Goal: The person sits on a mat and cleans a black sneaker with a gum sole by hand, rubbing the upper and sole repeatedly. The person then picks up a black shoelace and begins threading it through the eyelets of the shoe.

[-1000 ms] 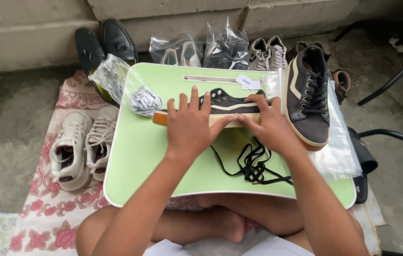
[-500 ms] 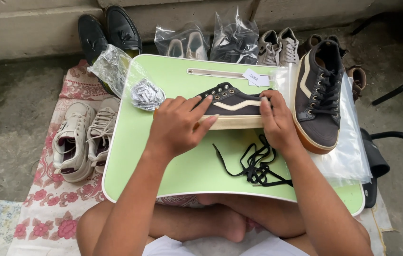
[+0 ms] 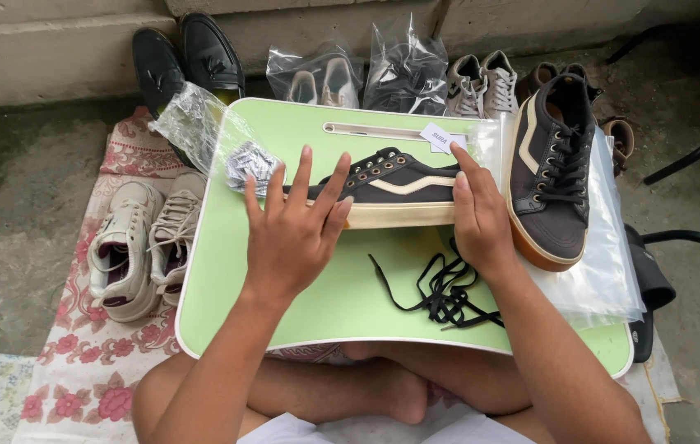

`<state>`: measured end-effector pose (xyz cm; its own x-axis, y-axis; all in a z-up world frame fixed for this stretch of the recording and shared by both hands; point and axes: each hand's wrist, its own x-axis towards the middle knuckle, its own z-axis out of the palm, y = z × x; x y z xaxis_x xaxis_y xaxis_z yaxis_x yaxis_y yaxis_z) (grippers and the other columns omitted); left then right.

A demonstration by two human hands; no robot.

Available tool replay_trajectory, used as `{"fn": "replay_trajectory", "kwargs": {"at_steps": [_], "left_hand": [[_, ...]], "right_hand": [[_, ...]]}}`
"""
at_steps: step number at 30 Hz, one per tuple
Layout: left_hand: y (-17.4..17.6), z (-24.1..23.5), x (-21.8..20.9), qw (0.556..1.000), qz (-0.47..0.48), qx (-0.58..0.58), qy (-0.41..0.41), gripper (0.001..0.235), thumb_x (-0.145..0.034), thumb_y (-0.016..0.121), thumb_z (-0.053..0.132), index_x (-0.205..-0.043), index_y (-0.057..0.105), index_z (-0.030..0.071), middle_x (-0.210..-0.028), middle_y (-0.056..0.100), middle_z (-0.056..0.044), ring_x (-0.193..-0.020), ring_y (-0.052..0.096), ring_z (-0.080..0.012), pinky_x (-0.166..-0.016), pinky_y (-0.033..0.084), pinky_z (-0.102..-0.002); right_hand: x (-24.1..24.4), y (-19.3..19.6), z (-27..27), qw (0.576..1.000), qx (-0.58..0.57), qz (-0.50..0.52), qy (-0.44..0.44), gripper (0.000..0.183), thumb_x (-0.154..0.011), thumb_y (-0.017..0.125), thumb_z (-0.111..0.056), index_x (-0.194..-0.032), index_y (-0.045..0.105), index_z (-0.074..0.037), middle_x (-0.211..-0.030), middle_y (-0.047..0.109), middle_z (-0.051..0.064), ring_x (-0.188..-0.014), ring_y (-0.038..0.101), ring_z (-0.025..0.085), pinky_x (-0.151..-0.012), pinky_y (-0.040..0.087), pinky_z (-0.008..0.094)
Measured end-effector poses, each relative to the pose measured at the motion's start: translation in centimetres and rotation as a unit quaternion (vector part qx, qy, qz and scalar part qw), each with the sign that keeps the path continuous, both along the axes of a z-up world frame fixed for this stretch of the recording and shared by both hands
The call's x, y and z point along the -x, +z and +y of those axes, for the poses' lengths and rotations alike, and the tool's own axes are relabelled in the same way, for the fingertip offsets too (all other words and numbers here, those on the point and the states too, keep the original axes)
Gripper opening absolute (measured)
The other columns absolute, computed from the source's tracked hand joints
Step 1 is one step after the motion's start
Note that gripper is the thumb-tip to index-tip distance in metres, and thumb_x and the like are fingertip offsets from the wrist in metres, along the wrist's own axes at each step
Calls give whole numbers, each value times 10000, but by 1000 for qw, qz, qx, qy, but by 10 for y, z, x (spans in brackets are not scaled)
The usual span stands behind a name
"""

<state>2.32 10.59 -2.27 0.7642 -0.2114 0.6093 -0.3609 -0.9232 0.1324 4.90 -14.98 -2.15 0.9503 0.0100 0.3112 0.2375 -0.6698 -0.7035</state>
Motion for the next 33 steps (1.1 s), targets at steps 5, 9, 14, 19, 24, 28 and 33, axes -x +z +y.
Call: {"fn": "replay_trajectory", "kwargs": {"at_steps": [5, 9, 14, 19, 24, 28, 33], "left_hand": [[-33, 7, -15, 998, -55, 6, -29, 478, -1083, 331, 501, -1540, 451, 425, -1319, 644, -29, -1057, 626, -297, -943, 476, -514], [-26, 6, -10, 998, -64, -3, -28, 469, -1081, 321, 503, -1525, 461, 443, -1242, 664, 6, -1022, 612, -261, -924, 464, -467], [-29, 10, -8, 998, -50, 4, -41, 504, -1073, 296, 478, -1540, 463, 394, -1220, 665, 1, -1022, 598, -251, -927, 452, -454], [-30, 10, -11, 998, -32, 25, -51, 525, -1077, 313, 487, -1569, 437, 352, -1179, 681, -34, -1025, 619, -268, -934, 459, -476], [-24, 1, -5, 996, -6, 87, -27, 530, -1055, 356, 453, -1544, 485, 293, -1151, 710, -70, -1065, 629, -294, -982, 438, -501], [-19, -10, 2, 995, 16, 96, -19, 520, -1053, 358, 417, -1525, 517, 264, -1186, 706, -98, -1121, 614, -330, -1029, 402, -551], [4, -69, 24, 995, 31, 91, 1, 481, -879, 483, 114, -1328, 653, 83, -1452, 550, -170, -1344, 453, -473, -1117, 171, -755]], "right_hand": [[5, 14, 17, 970, 231, -46, -66, 490, -1123, 325, -373, -1521, 535, -179, -1377, 542, 295, -1257, 531, 504, -959, 439, 566], [8, 17, 66, 894, 332, -299, 44, 466, -1072, 469, -397, -1394, 662, -120, -1471, 544, 255, -1375, 536, 367, -1138, 332, 503], [-1, -21, 68, 915, 303, -248, 94, 470, -1087, 334, -423, -1366, 634, -193, -1380, 634, 86, -1331, 570, 260, -1156, 310, 505], [-10, -34, -5, 915, 300, -269, 13, 384, -1105, 437, -223, -1396, 666, -118, -1382, 647, 155, -1339, 559, 350, -1125, 362, 477], [11, -4, 0, 996, 70, 25, -52, 466, -1100, 319, -411, -1528, 488, -340, -1541, 402, 291, -1450, 361, 465, -1151, 317, 561], [16, -2, 20, 981, 168, -86, -33, 506, -1102, 418, -401, -1552, 487, -181, -1566, 303, 351, -1461, 285, 539, -1161, 265, 636], [11, -25, 15, 965, 209, -160, -1, 465, -1109, 340, -310, -1513, 548, -214, -1478, 457, 176, -1463, 352, 415, -1251, 206, 529]]}}
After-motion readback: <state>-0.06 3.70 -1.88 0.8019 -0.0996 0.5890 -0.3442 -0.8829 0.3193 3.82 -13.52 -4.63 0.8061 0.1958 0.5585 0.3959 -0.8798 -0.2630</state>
